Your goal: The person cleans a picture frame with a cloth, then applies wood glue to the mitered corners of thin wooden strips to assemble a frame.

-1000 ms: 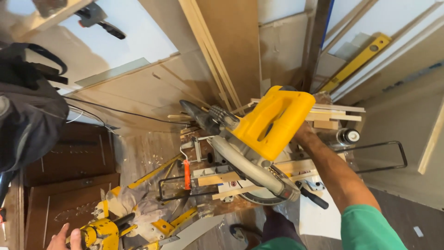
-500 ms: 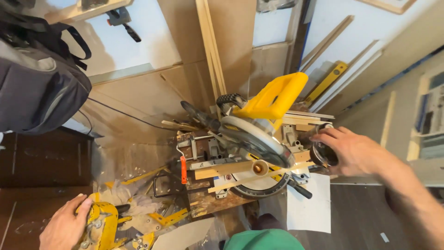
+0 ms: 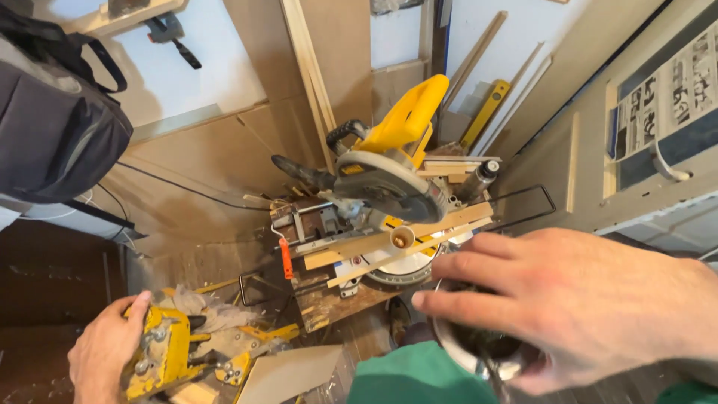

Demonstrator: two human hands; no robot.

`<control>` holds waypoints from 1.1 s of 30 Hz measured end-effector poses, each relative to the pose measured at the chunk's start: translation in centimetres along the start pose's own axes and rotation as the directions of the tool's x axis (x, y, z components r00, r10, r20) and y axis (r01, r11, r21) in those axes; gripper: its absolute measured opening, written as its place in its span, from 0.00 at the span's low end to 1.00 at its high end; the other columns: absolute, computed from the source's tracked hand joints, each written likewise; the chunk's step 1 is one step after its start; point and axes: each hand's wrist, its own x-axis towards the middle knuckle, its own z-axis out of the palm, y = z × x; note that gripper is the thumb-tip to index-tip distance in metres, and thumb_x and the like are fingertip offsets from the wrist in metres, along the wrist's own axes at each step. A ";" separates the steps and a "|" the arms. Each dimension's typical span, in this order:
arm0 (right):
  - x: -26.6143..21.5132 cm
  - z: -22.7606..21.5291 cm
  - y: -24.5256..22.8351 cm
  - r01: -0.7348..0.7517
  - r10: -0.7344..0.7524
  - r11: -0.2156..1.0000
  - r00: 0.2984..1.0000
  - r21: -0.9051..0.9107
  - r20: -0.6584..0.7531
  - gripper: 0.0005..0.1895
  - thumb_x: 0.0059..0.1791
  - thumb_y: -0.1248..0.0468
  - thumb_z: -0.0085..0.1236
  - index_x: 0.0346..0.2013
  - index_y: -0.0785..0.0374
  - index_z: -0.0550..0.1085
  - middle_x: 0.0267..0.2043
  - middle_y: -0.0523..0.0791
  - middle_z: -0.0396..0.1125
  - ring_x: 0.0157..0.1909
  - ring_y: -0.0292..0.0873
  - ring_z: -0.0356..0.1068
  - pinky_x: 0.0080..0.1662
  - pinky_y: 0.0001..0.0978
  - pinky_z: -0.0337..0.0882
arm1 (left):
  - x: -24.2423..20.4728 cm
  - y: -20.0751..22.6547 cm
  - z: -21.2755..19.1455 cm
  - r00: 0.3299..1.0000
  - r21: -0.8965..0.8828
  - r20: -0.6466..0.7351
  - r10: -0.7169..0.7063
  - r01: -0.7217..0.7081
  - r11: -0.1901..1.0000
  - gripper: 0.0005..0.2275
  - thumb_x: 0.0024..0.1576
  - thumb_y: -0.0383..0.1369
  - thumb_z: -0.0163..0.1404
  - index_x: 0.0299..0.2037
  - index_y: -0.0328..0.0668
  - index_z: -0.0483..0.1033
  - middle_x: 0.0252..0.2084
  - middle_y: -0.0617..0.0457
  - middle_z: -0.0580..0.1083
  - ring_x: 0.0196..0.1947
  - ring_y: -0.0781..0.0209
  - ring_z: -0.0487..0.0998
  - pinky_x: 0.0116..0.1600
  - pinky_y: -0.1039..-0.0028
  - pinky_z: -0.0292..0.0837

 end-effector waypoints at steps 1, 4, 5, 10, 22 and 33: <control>0.6 -0.4 -0.9 0.062 -0.062 0.998 0.998 0.013 -0.018 0.40 0.46 0.43 0.68 0.63 0.65 0.69 0.57 0.59 0.67 0.49 0.55 0.71 0.38 0.47 0.79 | -0.6 0.1 -0.3 1.000 -0.025 -0.007 0.010 -0.011 1.000 0.29 0.65 0.61 0.27 0.67 0.65 0.71 0.65 0.43 0.76 0.63 0.37 0.76 0.64 0.48 0.67; 1.2 -1.1 -2.4 0.143 -0.143 0.990 0.988 -0.011 0.061 0.34 0.56 0.46 0.50 0.68 0.67 0.65 0.60 0.60 0.64 0.46 0.56 0.68 0.34 0.47 0.74 | -0.1 -0.2 0.4 1.000 -0.021 -0.014 0.015 -0.016 1.000 0.30 0.66 0.63 0.25 0.68 0.64 0.69 0.62 0.43 0.78 0.61 0.40 0.77 0.64 0.47 0.67; 1.4 -1.0 -2.8 0.145 -0.144 0.989 0.988 -0.011 0.062 0.34 0.56 0.46 0.50 0.68 0.67 0.65 0.60 0.60 0.64 0.46 0.56 0.68 0.34 0.47 0.74 | 0.1 -0.4 0.7 1.000 -0.022 -0.013 0.015 -0.015 1.000 0.30 0.66 0.63 0.25 0.68 0.64 0.69 0.62 0.43 0.78 0.61 0.40 0.77 0.64 0.47 0.67; 1.8 -0.9 -4.0 0.195 -0.191 0.978 0.980 -0.068 0.059 0.29 0.58 0.57 0.38 0.72 0.65 0.62 0.61 0.61 0.63 0.52 0.60 0.67 0.34 0.46 0.75 | 0.5 -0.7 1.1 0.997 -0.038 -0.059 0.058 -0.060 0.997 0.30 0.66 0.64 0.25 0.68 0.64 0.68 0.61 0.44 0.78 0.61 0.41 0.77 0.64 0.47 0.66; 1.3 -1.2 -5.8 0.203 -0.203 0.973 0.979 -0.105 0.012 0.22 0.58 0.59 0.42 0.66 0.61 0.65 0.59 0.59 0.62 0.43 0.55 0.67 0.18 0.43 0.76 | -0.6 -0.4 0.6 0.994 -0.037 -0.076 0.077 -0.080 0.996 0.31 0.65 0.64 0.26 0.68 0.62 0.69 0.62 0.42 0.77 0.60 0.40 0.76 0.59 0.50 0.68; 1.0 -1.7 -6.4 0.191 -0.220 0.966 0.962 -0.174 -0.165 0.15 0.58 0.63 0.42 0.59 0.60 0.69 0.55 0.56 0.67 0.46 0.54 0.70 0.31 0.41 0.75 | 0.4 -0.9 1.5 0.988 -0.036 -0.124 0.088 -0.093 0.995 0.32 0.65 0.64 0.28 0.68 0.58 0.70 0.62 0.40 0.76 0.60 0.36 0.75 0.60 0.47 0.67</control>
